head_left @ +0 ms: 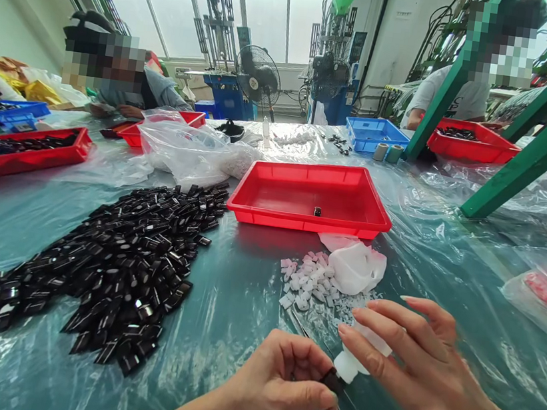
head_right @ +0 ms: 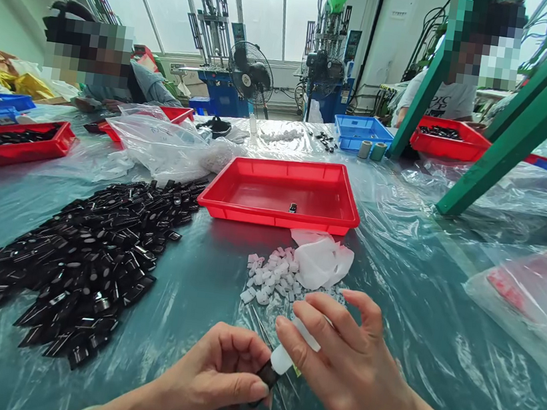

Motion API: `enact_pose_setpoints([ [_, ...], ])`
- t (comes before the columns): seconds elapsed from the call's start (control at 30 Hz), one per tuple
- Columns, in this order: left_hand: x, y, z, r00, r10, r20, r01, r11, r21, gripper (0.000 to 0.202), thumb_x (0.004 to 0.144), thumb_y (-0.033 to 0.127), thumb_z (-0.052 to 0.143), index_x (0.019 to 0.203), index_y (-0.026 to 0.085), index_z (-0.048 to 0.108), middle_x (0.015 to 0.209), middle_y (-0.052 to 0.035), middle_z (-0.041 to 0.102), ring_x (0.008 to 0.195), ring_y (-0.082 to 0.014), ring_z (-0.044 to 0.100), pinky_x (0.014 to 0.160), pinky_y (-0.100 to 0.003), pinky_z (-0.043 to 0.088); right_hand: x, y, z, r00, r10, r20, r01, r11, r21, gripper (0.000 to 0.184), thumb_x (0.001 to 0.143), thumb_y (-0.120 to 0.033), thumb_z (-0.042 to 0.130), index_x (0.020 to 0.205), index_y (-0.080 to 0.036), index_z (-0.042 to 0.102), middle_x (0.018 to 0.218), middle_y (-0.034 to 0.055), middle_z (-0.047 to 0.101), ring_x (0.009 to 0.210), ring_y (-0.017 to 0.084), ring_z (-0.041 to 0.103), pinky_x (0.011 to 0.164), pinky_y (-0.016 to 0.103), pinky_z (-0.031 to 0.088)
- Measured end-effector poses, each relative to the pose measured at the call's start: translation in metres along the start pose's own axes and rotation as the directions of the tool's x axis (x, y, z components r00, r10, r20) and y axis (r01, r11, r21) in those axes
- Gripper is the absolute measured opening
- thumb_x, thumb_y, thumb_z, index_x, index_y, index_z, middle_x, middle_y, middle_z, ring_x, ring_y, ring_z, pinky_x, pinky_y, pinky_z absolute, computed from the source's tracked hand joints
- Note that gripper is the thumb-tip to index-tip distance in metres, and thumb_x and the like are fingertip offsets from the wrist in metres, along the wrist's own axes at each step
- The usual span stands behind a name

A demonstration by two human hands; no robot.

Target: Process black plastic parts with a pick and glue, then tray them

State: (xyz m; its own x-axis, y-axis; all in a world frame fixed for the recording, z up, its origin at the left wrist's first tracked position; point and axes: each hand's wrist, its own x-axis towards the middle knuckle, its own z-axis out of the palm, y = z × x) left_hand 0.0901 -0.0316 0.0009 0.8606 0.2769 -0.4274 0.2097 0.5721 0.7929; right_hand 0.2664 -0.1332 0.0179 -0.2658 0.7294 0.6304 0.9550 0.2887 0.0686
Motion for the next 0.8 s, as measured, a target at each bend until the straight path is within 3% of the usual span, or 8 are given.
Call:
enact_pose_setpoints([
  [0.47, 0.001, 0.003, 0.000, 1.000, -0.003, 0.025, 0.004, 0.999, -0.041, 0.026, 0.059, 0.025, 0.075, 0.075, 0.010, 0.062, 0.062, -0.0041, 0.067, 0.044, -0.0086, 0.059, 0.036, -0.013, 0.046, -0.002, 0.006, 0.003, 1.000, 0.018, -0.009, -0.016, 0.990, 0.138, 0.030, 0.089, -0.008, 0.038, 0.106, -0.017, 0.060, 0.103, 0.0101, 0.060, 0.102, 0.025, 0.050, 0.087, 0.048, 0.032],
  [0.8, 0.001, 0.002, 0.000, 0.999, -0.002, 0.043, 0.003, 0.999, -0.042, 0.026, 0.059, 0.024, 0.075, 0.077, 0.009, 0.063, 0.061, -0.0044, 0.066, 0.044, -0.0090, 0.059, 0.036, -0.013, 0.046, -0.009, 0.009, 0.003, 1.000, 0.023, -0.013, -0.020, 0.985, 0.169, 0.031, 0.090, -0.010, 0.036, 0.105, -0.020, 0.061, 0.103, 0.0078, 0.061, 0.102, 0.024, 0.050, 0.090, 0.048, 0.030],
])
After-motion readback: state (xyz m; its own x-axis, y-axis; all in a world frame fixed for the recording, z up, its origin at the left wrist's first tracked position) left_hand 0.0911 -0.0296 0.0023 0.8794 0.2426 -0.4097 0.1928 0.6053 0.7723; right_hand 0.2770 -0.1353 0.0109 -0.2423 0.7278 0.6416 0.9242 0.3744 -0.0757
